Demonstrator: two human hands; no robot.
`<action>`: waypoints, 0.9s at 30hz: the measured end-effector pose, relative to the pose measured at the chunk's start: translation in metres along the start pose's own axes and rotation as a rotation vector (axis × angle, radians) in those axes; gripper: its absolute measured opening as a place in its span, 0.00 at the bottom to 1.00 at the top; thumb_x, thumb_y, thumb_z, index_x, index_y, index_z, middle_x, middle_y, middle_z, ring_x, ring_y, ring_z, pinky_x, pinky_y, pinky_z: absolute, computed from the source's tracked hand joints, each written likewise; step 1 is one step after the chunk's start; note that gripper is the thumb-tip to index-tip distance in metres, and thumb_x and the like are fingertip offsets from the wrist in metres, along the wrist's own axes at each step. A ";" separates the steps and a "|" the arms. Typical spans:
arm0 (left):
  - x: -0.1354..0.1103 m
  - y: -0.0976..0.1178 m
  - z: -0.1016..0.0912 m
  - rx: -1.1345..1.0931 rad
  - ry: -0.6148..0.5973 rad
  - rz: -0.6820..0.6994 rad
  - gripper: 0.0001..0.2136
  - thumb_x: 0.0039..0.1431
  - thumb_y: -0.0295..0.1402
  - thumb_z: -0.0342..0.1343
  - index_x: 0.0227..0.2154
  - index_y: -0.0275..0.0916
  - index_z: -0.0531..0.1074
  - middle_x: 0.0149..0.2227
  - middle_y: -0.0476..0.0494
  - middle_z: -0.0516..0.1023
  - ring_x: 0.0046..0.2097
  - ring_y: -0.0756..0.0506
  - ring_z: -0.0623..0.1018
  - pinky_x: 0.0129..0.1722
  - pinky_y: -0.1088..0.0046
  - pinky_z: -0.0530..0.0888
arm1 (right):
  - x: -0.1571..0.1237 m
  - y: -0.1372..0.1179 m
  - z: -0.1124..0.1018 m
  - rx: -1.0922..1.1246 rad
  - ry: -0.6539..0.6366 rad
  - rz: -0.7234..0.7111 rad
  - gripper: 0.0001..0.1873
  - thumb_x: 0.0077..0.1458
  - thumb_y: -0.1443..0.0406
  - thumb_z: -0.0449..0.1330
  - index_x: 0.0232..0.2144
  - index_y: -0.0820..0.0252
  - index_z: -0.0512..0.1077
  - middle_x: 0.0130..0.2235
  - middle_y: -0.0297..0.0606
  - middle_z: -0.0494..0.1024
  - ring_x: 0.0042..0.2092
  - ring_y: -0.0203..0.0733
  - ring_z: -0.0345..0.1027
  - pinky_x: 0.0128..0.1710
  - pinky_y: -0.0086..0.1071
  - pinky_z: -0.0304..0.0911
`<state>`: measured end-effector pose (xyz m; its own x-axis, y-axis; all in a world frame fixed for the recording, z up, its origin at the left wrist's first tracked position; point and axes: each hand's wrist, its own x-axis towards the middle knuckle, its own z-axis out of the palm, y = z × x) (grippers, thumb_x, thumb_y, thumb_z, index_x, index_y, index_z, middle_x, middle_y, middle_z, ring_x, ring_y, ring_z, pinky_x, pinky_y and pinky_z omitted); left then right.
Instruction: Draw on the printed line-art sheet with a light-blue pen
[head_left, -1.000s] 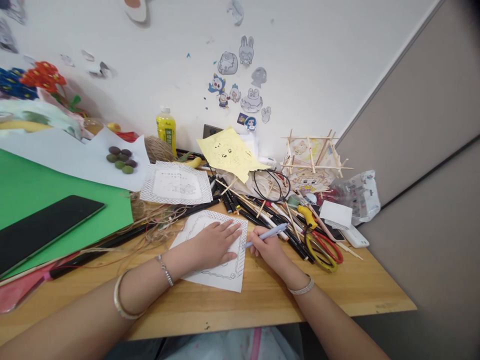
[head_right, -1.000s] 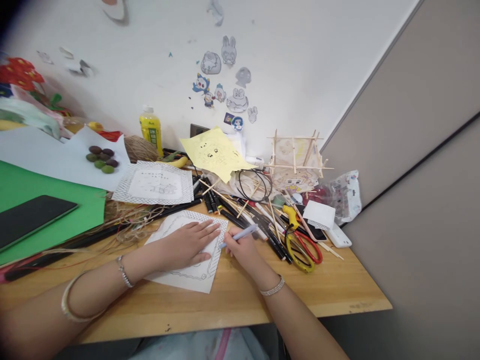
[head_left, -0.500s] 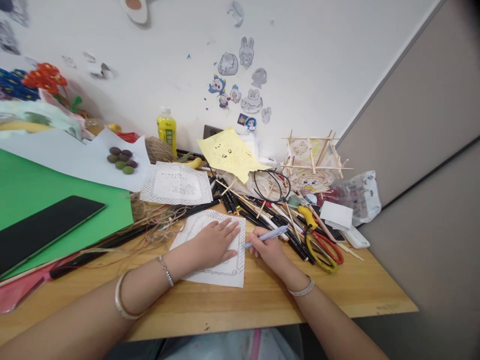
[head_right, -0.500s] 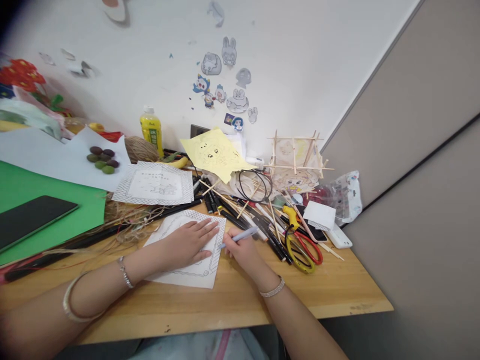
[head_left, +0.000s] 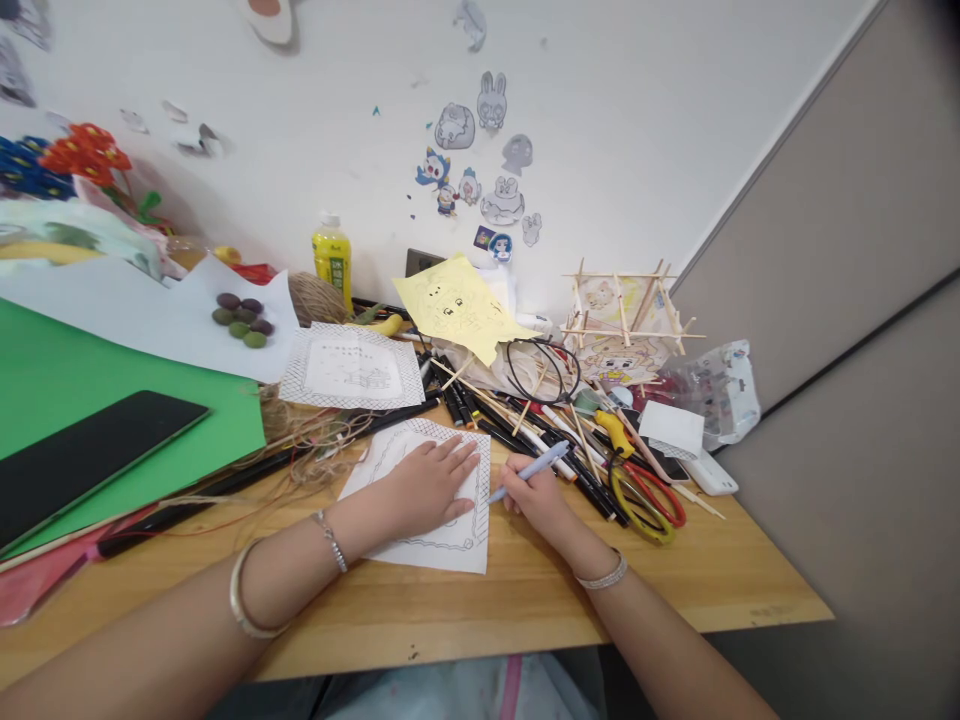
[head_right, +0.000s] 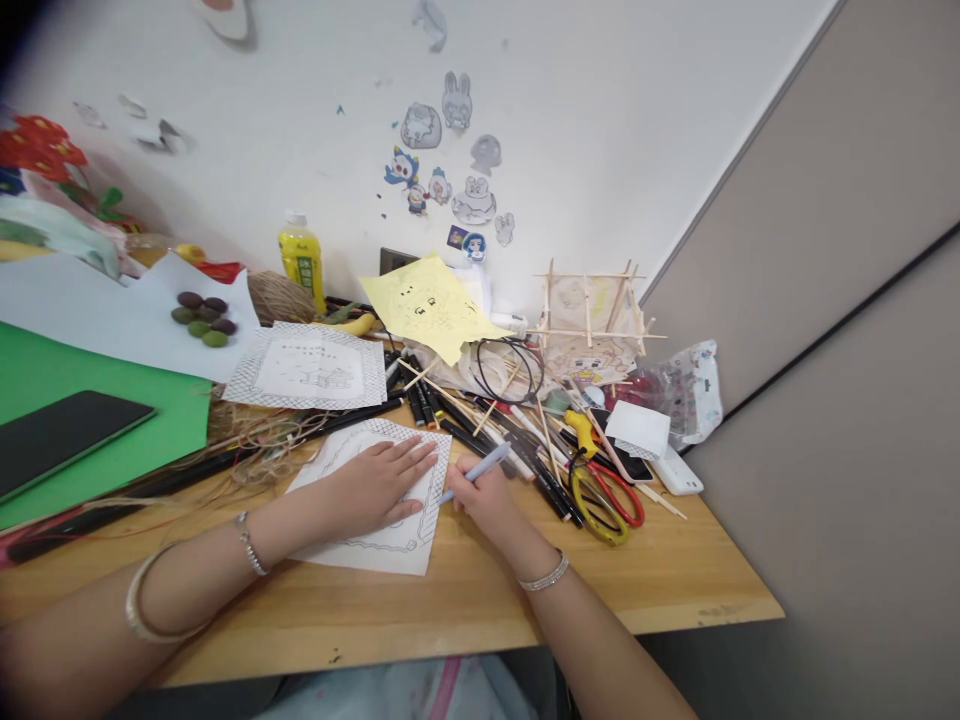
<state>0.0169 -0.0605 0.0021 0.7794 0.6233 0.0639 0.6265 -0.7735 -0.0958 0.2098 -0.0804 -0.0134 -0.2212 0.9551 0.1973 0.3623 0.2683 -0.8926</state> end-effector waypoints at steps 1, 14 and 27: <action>0.000 0.000 -0.001 0.005 -0.010 -0.003 0.26 0.62 0.43 0.42 0.58 0.32 0.56 0.60 0.34 0.55 0.61 0.36 0.56 0.54 0.59 0.58 | 0.000 0.000 0.000 0.005 0.003 0.001 0.17 0.55 0.65 0.50 0.15 0.59 0.59 0.16 0.28 0.61 0.19 0.31 0.55 0.20 0.25 0.51; 0.000 0.003 0.000 0.033 -0.004 -0.048 0.26 0.62 0.44 0.42 0.58 0.33 0.56 0.61 0.35 0.55 0.61 0.37 0.56 0.54 0.60 0.59 | -0.001 -0.004 0.001 0.046 -0.008 0.013 0.16 0.55 0.63 0.51 0.16 0.59 0.61 0.16 0.29 0.64 0.18 0.30 0.55 0.19 0.24 0.51; 0.001 0.003 0.002 0.036 0.017 -0.071 0.26 0.61 0.44 0.42 0.58 0.33 0.57 0.60 0.35 0.56 0.61 0.37 0.57 0.53 0.60 0.60 | -0.001 -0.001 0.000 -0.007 -0.019 0.007 0.16 0.55 0.65 0.50 0.15 0.59 0.59 0.15 0.28 0.61 0.19 0.30 0.54 0.20 0.24 0.51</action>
<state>0.0193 -0.0623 0.0002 0.7331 0.6744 0.0882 0.6798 -0.7225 -0.1262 0.2096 -0.0813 -0.0126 -0.2358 0.9544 0.1829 0.3704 0.2623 -0.8911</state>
